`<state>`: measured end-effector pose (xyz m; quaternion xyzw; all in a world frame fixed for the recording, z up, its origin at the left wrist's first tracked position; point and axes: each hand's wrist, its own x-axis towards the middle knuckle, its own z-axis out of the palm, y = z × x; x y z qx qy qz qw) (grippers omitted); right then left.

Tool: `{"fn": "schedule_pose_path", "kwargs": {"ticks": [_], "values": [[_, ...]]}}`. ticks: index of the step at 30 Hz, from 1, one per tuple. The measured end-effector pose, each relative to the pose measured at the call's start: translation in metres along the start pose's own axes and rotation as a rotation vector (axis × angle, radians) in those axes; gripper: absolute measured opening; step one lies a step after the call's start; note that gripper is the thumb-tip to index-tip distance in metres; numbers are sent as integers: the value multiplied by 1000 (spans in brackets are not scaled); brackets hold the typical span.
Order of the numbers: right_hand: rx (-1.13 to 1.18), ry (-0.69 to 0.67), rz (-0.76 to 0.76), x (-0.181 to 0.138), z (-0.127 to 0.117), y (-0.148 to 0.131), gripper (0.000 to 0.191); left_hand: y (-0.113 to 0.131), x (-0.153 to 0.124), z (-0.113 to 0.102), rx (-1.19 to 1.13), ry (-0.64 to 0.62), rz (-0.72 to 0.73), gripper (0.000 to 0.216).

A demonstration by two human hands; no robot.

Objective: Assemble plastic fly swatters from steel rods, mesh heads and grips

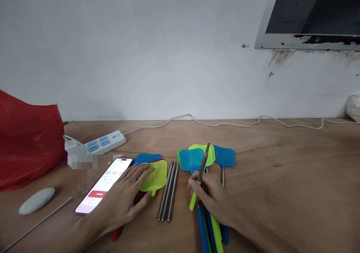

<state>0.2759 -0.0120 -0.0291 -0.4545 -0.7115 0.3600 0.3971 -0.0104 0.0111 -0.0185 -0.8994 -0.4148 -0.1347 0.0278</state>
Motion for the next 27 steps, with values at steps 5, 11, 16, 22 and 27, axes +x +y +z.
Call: {"fn": "schedule_pose_path", "kwargs": {"ticks": [5,11,16,22,27], "values": [[111,-18,28,0,0,6,37,-1,1,-6,9,-43,-17,53],[158,0,48,1,1,3,40,-7,4,-6,-1,-22,-39,52],[414,72,203,5,5,1,49,-14,2,0,-3,-16,-38,54],[439,178,245,9,2,-3,49,-22,2,5,-29,18,-49,53],[345,198,210,10,3,-4,51,-26,3,7,-58,40,-75,55]]}}
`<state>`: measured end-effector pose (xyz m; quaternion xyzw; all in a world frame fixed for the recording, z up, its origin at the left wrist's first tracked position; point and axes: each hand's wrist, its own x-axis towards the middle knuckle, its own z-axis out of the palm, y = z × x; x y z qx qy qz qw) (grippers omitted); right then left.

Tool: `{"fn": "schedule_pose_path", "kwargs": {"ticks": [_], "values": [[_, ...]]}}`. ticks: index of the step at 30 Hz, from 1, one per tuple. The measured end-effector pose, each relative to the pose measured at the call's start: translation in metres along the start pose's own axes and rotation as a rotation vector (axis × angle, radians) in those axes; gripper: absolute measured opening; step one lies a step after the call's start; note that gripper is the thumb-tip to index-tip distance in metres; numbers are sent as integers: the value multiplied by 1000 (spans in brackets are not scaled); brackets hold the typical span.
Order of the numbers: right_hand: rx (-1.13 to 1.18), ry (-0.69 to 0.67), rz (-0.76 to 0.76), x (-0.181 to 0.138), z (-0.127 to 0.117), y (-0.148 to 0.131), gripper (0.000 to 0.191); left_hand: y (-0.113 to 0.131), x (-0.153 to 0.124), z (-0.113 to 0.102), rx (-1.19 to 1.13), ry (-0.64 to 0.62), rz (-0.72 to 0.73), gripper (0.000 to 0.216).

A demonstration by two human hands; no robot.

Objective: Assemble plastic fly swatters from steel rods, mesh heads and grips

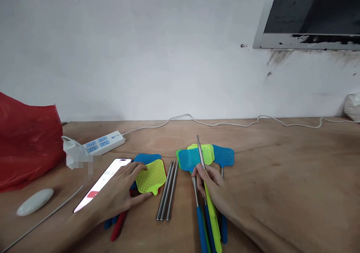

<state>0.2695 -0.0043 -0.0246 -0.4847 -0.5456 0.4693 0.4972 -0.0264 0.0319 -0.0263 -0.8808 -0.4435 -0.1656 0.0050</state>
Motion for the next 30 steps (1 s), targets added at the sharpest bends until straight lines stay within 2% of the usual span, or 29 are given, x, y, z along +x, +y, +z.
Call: {"fn": "schedule_pose_path", "kwargs": {"ticks": [4,10,19,24,27,30], "values": [[-40,2,-2,-1,1,-4,53,1,1,-2,-12,50,-37,63],[12,-26,42,-1,0,-1,72,9,4,-11,-123,116,-140,59],[62,-222,66,-4,-4,-2,69,15,4,-12,-187,160,-213,58],[107,-346,129,-9,-5,-6,85,13,3,-11,-188,168,-231,62],[136,-383,135,-11,-6,-8,79,13,4,-12,-181,156,-234,60],[173,-490,182,-11,-10,-10,66,14,4,-12,-201,170,-243,58]]}}
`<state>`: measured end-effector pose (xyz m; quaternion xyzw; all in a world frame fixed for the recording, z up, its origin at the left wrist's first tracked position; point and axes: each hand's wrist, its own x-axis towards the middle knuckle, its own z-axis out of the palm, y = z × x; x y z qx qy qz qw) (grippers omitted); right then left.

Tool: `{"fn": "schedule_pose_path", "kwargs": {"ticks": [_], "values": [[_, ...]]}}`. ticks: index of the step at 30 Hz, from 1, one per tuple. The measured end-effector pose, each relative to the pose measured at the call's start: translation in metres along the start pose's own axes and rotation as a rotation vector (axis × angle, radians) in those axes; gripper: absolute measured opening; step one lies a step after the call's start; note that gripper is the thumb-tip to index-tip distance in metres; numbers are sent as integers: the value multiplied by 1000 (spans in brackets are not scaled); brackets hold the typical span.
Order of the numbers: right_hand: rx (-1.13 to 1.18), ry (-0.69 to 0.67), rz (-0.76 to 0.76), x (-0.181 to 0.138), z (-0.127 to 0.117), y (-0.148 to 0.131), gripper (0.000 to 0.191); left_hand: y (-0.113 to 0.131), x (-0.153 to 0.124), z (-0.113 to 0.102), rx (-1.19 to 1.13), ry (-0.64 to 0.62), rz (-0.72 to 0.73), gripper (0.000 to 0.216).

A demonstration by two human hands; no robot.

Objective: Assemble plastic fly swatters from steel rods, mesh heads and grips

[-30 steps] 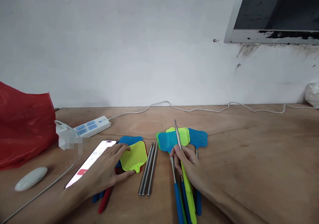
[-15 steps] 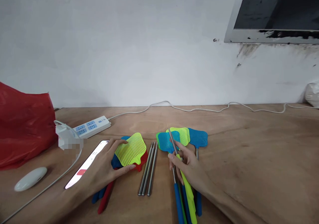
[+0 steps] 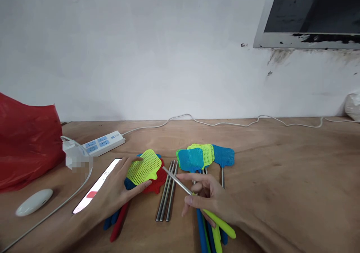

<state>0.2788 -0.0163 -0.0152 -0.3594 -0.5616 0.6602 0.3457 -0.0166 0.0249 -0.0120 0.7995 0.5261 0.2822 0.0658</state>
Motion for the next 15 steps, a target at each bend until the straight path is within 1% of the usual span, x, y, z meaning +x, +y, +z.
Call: {"fn": "schedule_pose_path", "kwargs": {"ticks": [2,4,10,15], "values": [[28,-73,38,-1,-2,0,64,1,0,0,-20,14,-6,57],[49,-106,61,-1,-3,1,67,2,-1,0,-28,15,-11,56],[41,-143,99,0,-4,2,66,4,-2,1,-30,-12,-34,57],[57,-112,86,2,-6,8,66,6,-4,2,-44,-19,-15,56]]}}
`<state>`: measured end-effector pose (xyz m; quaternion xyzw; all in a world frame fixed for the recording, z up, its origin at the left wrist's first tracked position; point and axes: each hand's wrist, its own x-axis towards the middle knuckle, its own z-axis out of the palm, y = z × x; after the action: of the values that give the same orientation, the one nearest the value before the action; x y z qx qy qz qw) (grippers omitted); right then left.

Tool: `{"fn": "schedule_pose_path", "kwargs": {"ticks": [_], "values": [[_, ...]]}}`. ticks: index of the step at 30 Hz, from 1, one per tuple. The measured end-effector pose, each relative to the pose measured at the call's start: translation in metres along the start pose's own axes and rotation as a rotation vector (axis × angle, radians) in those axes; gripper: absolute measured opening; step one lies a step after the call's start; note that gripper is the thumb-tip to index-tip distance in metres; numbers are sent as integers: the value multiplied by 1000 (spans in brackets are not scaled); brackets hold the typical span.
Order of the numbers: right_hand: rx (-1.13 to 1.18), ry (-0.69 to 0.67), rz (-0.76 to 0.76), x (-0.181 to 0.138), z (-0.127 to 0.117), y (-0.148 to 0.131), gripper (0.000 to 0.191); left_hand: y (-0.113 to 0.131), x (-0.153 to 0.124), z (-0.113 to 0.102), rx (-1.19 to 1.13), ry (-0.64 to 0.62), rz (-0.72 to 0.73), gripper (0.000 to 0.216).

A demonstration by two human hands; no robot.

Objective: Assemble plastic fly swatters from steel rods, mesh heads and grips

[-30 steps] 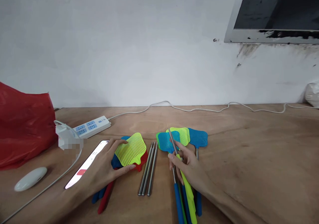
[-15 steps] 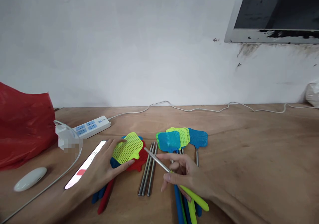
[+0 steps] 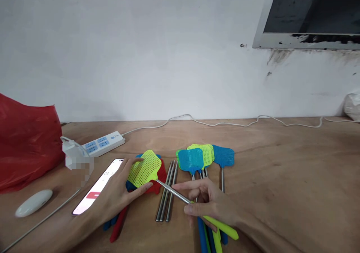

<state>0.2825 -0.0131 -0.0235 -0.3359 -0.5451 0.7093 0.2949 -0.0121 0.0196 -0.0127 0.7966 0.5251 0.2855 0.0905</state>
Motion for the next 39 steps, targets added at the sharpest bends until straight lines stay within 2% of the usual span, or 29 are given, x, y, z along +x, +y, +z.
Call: {"fn": "schedule_pose_path", "kwargs": {"ticks": [5,10,13,18,24,28,35,39], "values": [[25,8,-1,2,-1,4,66,1,0,0,-17,7,-9,57],[-15,83,-8,2,2,7,66,6,-2,1,-51,35,-37,55],[-38,72,-8,3,2,9,67,9,-5,3,-99,43,-54,53],[-45,78,-17,4,6,12,68,11,-9,8,-136,93,-26,63],[-69,119,-60,-4,14,2,64,11,-14,12,-184,47,23,74],[-117,111,-30,-5,11,-8,62,11,-12,9,-172,87,30,68],[-205,218,-119,8,9,8,58,9,-13,8,-158,0,106,65],[-194,255,-151,9,10,7,56,7,-11,8,-168,100,65,61]]}}
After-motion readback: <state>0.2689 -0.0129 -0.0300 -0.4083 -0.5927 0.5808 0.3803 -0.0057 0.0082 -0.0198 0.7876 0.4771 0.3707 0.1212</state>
